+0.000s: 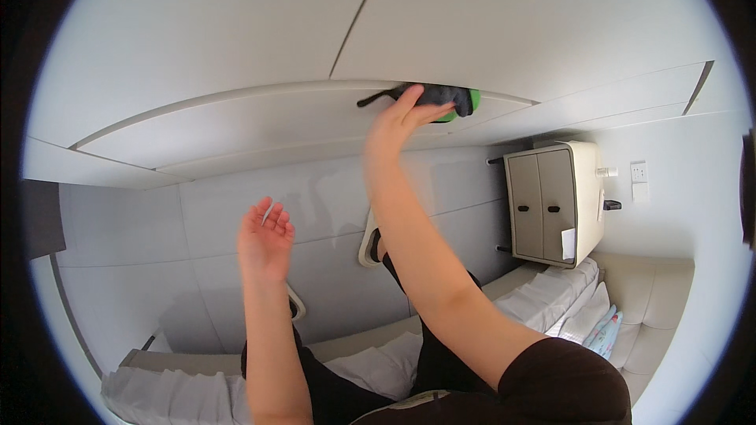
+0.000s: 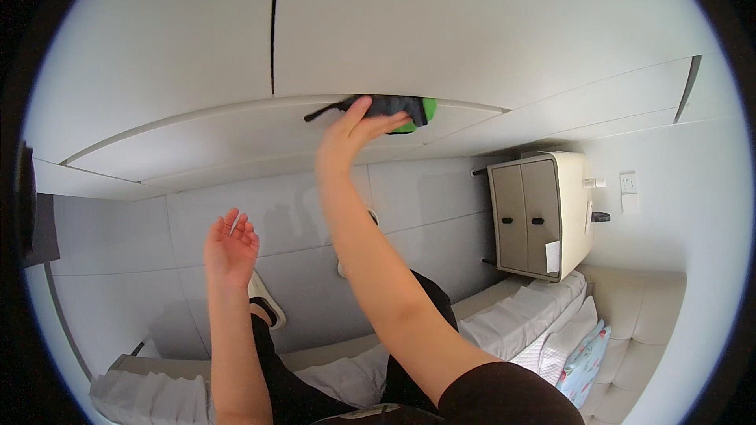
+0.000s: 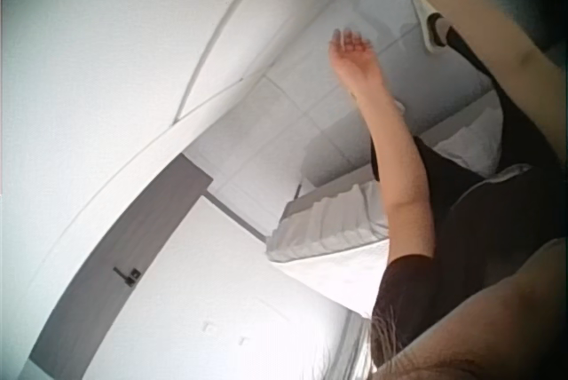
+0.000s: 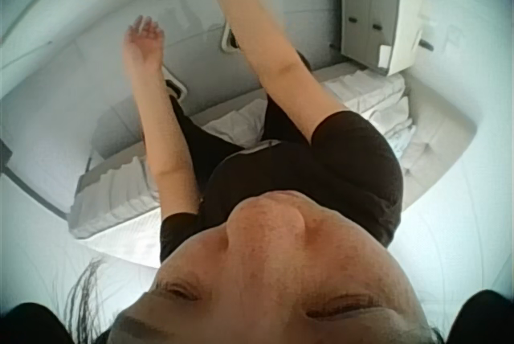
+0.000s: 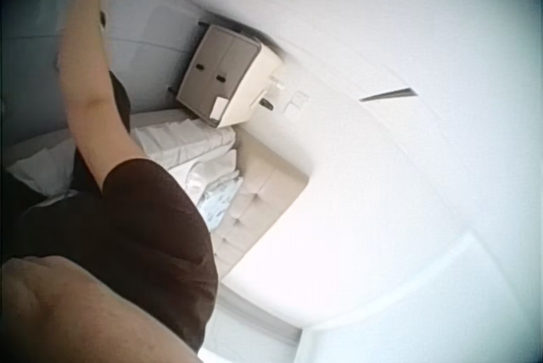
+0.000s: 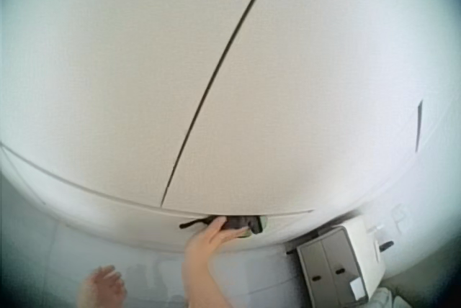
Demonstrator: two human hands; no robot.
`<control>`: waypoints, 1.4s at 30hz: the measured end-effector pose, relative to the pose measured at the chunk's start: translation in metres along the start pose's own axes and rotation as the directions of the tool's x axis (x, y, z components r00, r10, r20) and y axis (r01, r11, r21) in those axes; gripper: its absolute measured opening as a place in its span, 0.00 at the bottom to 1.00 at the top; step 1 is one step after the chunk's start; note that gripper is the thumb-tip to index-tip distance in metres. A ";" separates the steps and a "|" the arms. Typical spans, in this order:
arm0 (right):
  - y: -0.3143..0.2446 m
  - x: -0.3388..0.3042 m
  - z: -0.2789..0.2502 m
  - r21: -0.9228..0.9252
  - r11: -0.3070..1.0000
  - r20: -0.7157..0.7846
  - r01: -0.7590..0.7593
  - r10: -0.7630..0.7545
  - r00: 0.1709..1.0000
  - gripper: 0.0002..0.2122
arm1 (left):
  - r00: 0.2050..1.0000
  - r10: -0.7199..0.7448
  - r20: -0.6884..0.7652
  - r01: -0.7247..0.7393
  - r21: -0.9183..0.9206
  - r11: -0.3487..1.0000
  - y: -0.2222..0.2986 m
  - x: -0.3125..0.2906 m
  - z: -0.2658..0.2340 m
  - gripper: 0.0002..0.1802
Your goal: The person wrings out a cloth in a basin, then uses it to wipe the exterior and interior surfaces of a closet and its shelf.
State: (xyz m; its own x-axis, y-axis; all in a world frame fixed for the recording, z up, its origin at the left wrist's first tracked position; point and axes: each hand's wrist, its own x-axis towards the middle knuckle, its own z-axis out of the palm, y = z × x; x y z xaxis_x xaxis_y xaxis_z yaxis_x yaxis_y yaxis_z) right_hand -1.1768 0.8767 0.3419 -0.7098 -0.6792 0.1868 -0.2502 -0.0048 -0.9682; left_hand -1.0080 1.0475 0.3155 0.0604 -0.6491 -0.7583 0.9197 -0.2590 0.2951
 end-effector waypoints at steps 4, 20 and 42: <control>0.028 -0.024 0.019 0.306 0.950 -0.012 -0.057 0.064 0.998 0.40 | 1.000 -0.024 0.016 0.025 -0.052 0.998 0.001 0.000 -0.003 0.16; 0.072 -0.029 0.016 0.529 0.271 0.611 -0.804 0.535 0.583 0.31 | 1.000 -0.011 -0.015 0.010 -0.116 0.993 0.012 -0.003 -0.006 0.18; 0.158 0.019 -0.027 0.252 -0.037 0.968 0.967 0.010 -0.252 0.23 | 0.996 -0.037 -0.077 0.025 -0.145 0.989 0.010 0.002 -0.012 0.16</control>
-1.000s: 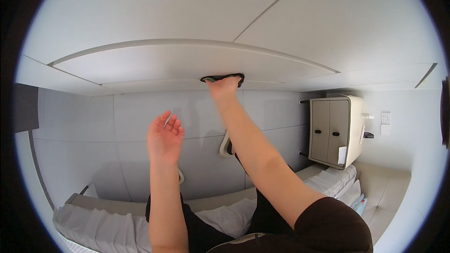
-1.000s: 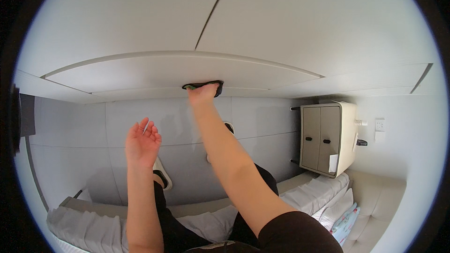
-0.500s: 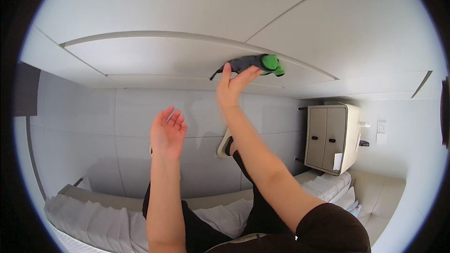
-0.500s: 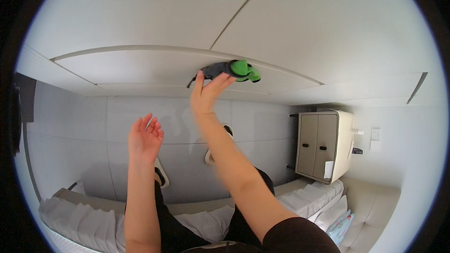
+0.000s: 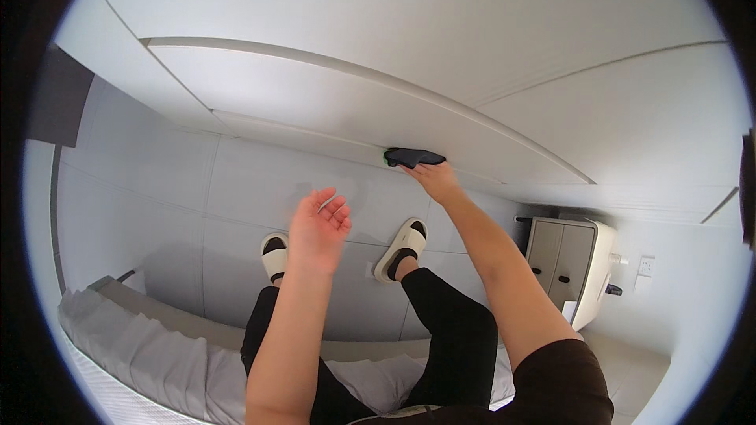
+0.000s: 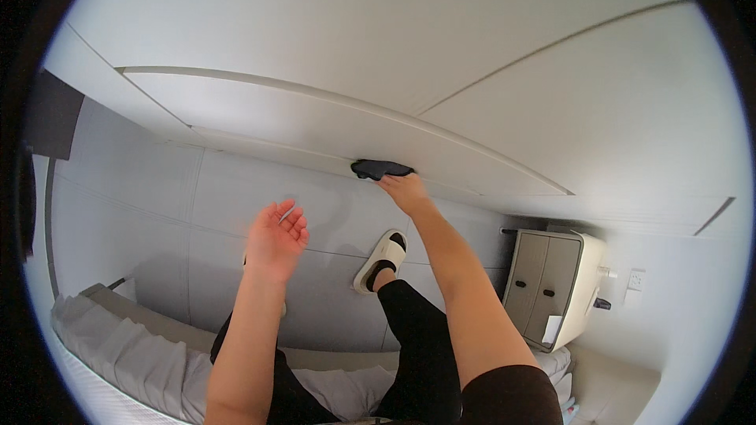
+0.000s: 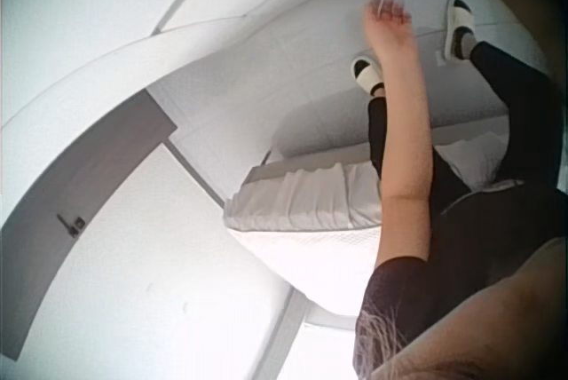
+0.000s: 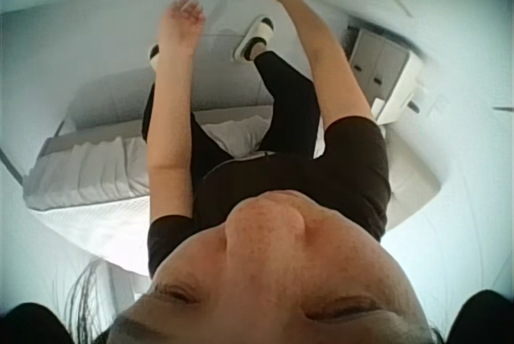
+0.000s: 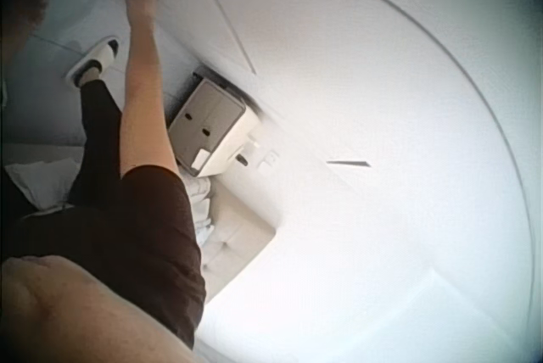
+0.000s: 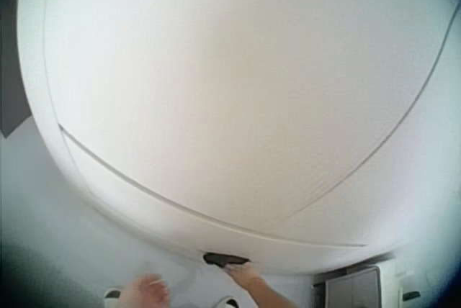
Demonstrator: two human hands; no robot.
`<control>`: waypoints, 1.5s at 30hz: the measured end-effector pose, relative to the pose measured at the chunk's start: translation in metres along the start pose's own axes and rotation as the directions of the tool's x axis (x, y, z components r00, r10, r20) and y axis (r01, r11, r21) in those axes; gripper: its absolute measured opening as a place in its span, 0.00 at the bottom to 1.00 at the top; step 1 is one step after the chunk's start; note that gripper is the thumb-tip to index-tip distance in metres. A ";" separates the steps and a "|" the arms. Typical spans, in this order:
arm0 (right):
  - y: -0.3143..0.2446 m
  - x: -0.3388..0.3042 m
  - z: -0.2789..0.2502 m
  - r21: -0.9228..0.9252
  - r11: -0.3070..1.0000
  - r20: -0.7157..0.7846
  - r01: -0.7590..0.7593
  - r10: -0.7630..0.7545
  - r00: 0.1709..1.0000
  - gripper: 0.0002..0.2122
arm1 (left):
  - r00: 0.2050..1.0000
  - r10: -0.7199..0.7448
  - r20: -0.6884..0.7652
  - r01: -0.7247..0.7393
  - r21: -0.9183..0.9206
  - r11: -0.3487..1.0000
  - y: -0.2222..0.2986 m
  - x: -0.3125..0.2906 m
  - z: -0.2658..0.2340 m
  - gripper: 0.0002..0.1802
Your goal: The person wrings out a cloth in a basin, then uses it to wipe the exterior and interior surfaces of a closet and its shelf.
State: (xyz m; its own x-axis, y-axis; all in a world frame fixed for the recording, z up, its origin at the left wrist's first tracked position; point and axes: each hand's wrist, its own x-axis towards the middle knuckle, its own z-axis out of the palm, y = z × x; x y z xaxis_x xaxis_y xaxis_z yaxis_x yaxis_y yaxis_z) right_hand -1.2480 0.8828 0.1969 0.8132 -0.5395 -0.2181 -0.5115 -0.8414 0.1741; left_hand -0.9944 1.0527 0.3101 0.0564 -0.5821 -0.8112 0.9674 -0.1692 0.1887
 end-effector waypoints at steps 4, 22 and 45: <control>0.009 -0.001 -0.028 -0.064 0.997 0.048 0.035 -0.032 0.998 0.24 | 1.000 -0.001 0.031 0.001 0.000 1.000 -0.007 0.002 0.004 0.16; -0.051 0.088 -0.093 -0.020 0.981 -0.377 0.193 -0.186 0.908 0.22 | 0.995 0.081 0.066 -0.082 0.024 0.996 0.008 -0.011 0.005 0.17; -0.118 0.180 -0.202 -0.160 0.980 -0.684 0.122 -0.199 0.702 0.25 | 0.944 0.223 -0.245 -0.253 -0.097 0.963 0.027 -0.029 0.007 0.21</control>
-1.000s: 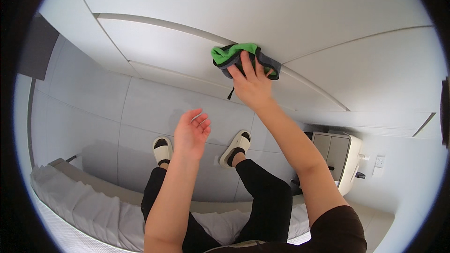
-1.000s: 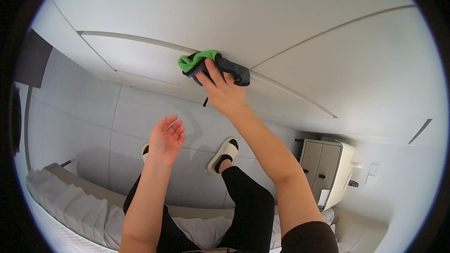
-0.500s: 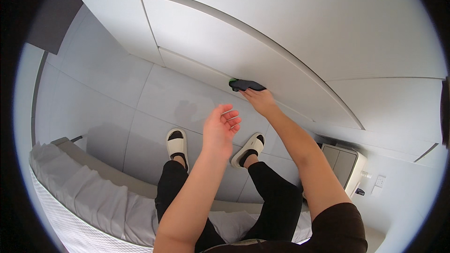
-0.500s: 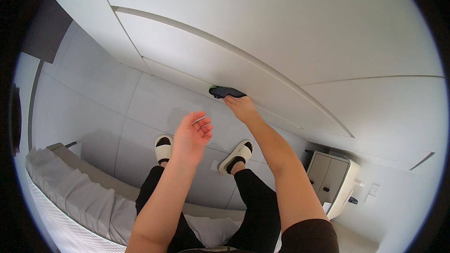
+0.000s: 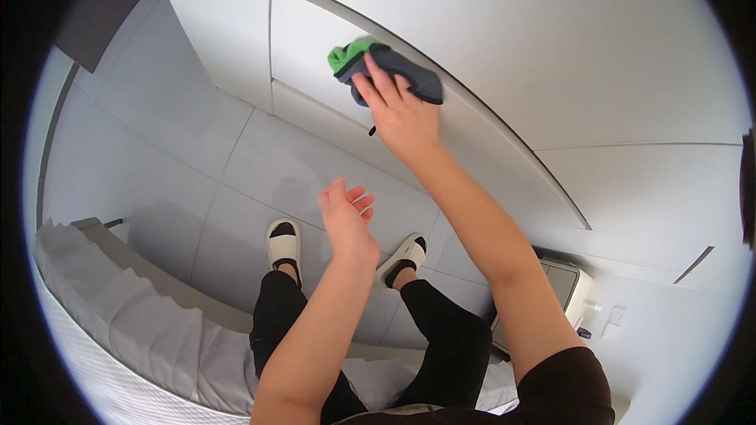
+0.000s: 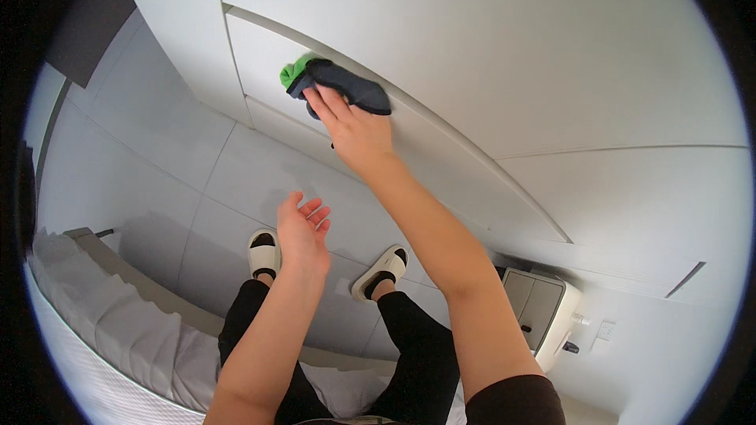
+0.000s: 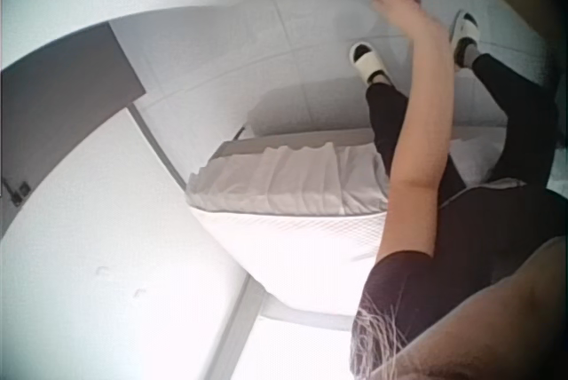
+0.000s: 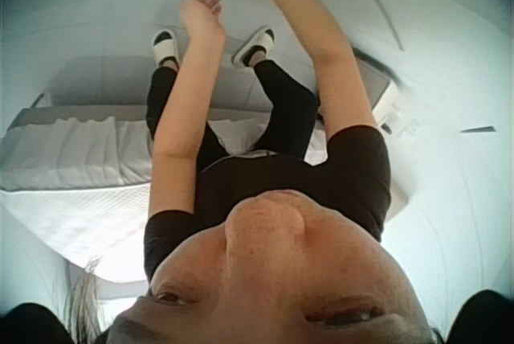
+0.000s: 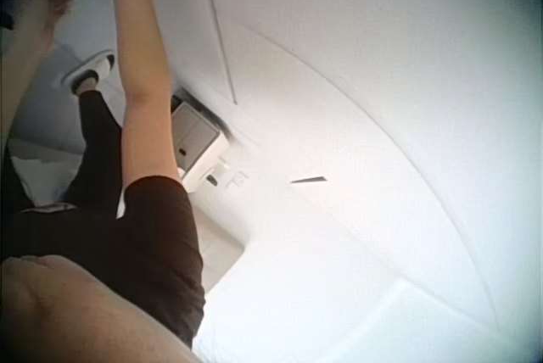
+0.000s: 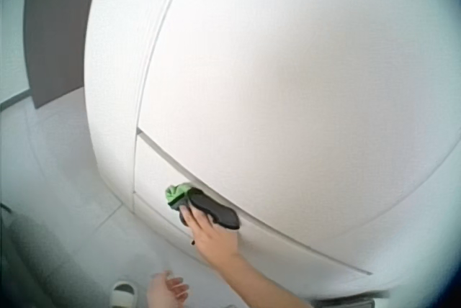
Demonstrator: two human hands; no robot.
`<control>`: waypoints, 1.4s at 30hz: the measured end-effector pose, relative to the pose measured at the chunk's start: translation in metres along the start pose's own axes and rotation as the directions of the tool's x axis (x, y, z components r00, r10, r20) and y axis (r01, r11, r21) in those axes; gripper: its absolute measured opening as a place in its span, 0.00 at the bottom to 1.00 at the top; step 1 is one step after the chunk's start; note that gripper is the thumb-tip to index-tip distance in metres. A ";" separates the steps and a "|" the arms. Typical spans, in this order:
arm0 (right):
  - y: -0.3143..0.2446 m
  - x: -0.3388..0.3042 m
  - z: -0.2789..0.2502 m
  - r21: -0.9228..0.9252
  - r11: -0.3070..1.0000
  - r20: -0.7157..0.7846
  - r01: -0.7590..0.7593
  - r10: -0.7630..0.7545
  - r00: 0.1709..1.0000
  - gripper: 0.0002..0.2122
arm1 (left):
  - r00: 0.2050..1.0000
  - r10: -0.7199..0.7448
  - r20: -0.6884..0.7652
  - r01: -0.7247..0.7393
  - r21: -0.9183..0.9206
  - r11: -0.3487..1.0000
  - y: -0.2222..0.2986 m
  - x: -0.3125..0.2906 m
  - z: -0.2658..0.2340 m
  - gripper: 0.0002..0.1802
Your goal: The person wrings out a cloth in a basin, then uses it to wipe the exterior and interior surfaces of a closet and its shelf.
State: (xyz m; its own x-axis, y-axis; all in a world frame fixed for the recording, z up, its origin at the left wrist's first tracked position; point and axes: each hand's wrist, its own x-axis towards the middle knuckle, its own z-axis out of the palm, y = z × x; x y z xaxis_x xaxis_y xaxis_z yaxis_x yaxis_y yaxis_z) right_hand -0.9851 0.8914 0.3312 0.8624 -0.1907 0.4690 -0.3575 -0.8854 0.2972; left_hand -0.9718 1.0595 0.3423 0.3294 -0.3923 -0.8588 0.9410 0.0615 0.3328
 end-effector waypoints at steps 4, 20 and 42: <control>-0.020 -0.029 0.040 0.100 0.993 0.334 0.060 -0.091 0.938 0.24 | 0.993 0.050 -0.107 -0.049 0.021 0.999 0.011 -0.003 -0.002 0.22; -0.047 0.069 0.034 0.002 0.998 -0.096 0.059 -0.059 0.994 0.20 | 0.997 0.054 -0.053 -0.055 -0.019 0.998 0.015 -0.007 -0.001 0.22; -0.049 0.098 0.025 -0.044 0.991 -0.019 0.129 -0.130 0.991 0.21 | 0.996 0.023 -0.090 -0.033 -0.104 0.994 0.027 -0.008 -0.002 0.24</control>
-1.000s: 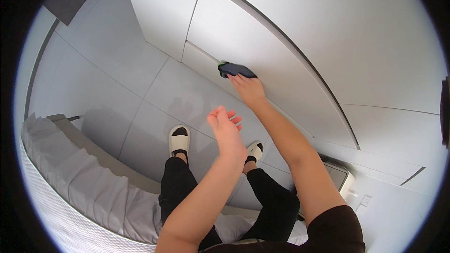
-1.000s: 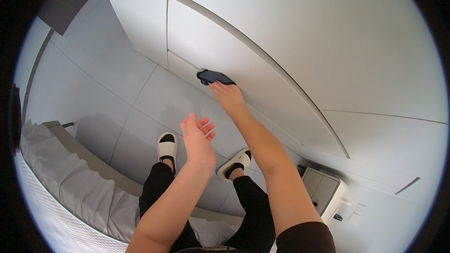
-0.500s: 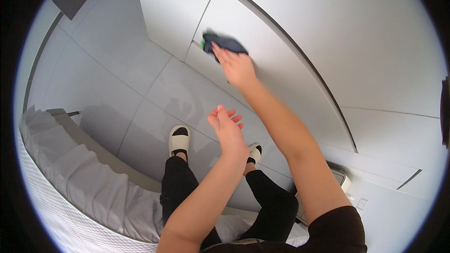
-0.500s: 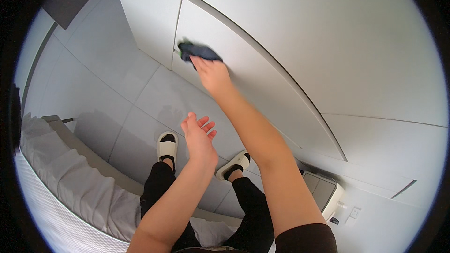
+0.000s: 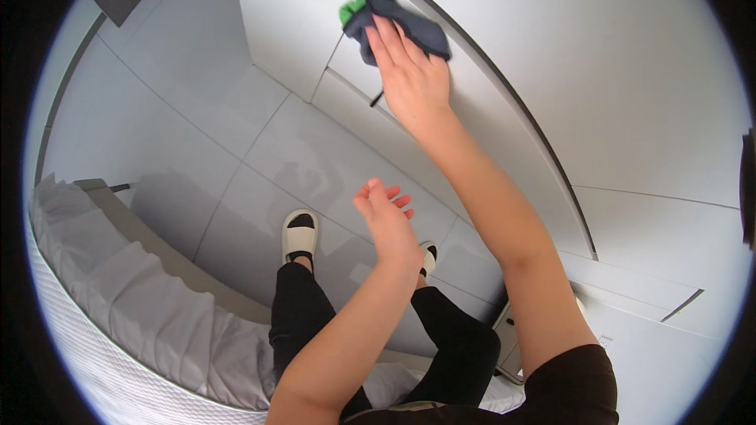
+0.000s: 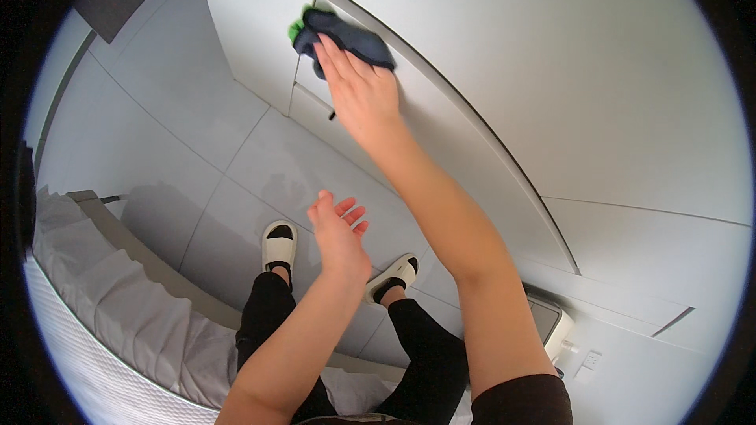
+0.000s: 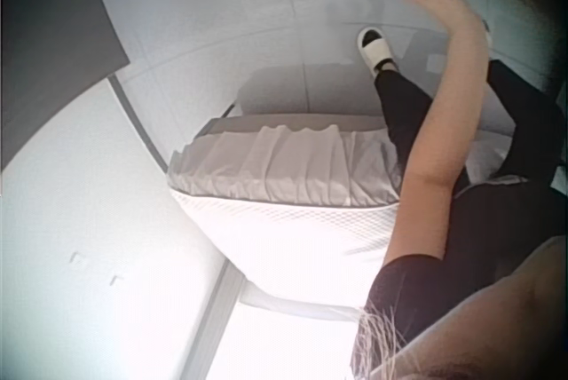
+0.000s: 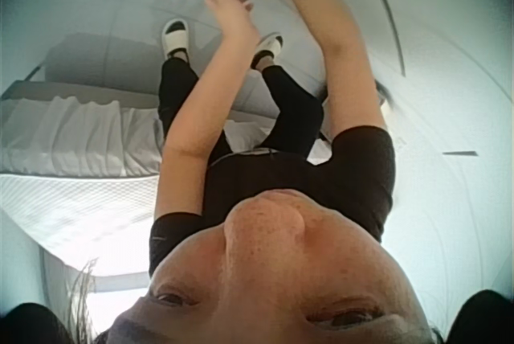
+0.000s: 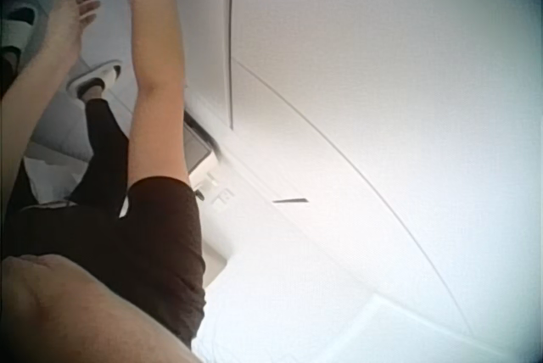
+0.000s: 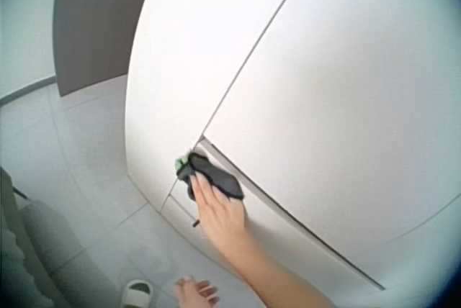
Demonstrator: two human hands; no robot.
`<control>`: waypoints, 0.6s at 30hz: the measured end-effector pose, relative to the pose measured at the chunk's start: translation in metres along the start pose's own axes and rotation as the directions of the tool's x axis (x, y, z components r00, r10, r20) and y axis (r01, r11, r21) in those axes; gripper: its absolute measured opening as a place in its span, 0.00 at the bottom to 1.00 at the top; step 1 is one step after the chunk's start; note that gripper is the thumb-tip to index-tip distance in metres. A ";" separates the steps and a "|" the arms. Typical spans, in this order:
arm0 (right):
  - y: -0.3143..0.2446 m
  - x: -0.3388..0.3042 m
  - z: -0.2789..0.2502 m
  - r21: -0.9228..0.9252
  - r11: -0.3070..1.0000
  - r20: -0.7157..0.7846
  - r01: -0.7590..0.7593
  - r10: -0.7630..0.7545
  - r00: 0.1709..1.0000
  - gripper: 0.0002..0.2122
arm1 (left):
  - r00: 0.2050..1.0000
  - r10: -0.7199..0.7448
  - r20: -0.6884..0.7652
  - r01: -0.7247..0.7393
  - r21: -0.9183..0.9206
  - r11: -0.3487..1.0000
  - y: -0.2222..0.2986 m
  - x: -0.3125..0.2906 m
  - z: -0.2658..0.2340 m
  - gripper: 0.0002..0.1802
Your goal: The person wrings out a cloth in a basin, then uses it to wipe the exterior and interior surfaces of a closet and its shelf.
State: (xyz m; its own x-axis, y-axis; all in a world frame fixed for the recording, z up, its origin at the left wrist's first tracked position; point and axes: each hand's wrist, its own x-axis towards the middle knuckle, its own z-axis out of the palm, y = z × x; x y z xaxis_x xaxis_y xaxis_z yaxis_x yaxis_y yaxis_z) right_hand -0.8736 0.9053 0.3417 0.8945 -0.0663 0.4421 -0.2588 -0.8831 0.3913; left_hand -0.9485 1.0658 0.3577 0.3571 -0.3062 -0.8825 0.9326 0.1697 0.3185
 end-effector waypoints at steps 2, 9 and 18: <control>-0.004 0.011 0.003 -0.007 1.000 -0.056 0.013 -0.013 0.998 0.21 | 1.000 0.004 -0.004 -0.004 -0.004 1.000 0.003 0.001 0.000 0.24; -0.023 -0.051 0.082 0.144 0.979 0.176 0.147 -0.171 0.969 0.20 | 0.997 0.043 -0.063 -0.044 -0.020 0.999 0.009 0.001 0.001 0.24; -0.019 -0.098 0.063 0.207 0.978 0.256 0.037 -0.091 0.962 0.20 | 0.999 0.005 -0.049 -0.005 -0.013 1.000 0.007 0.003 0.000 0.22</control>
State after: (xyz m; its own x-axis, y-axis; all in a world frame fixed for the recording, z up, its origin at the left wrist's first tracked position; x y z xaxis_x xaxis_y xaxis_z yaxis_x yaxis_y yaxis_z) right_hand -0.9327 0.8994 0.2398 0.9777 -0.1023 0.1836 -0.1442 -0.9620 0.2318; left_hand -0.9407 1.0660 0.3579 0.3584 -0.2592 -0.8968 0.9299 0.1840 0.3185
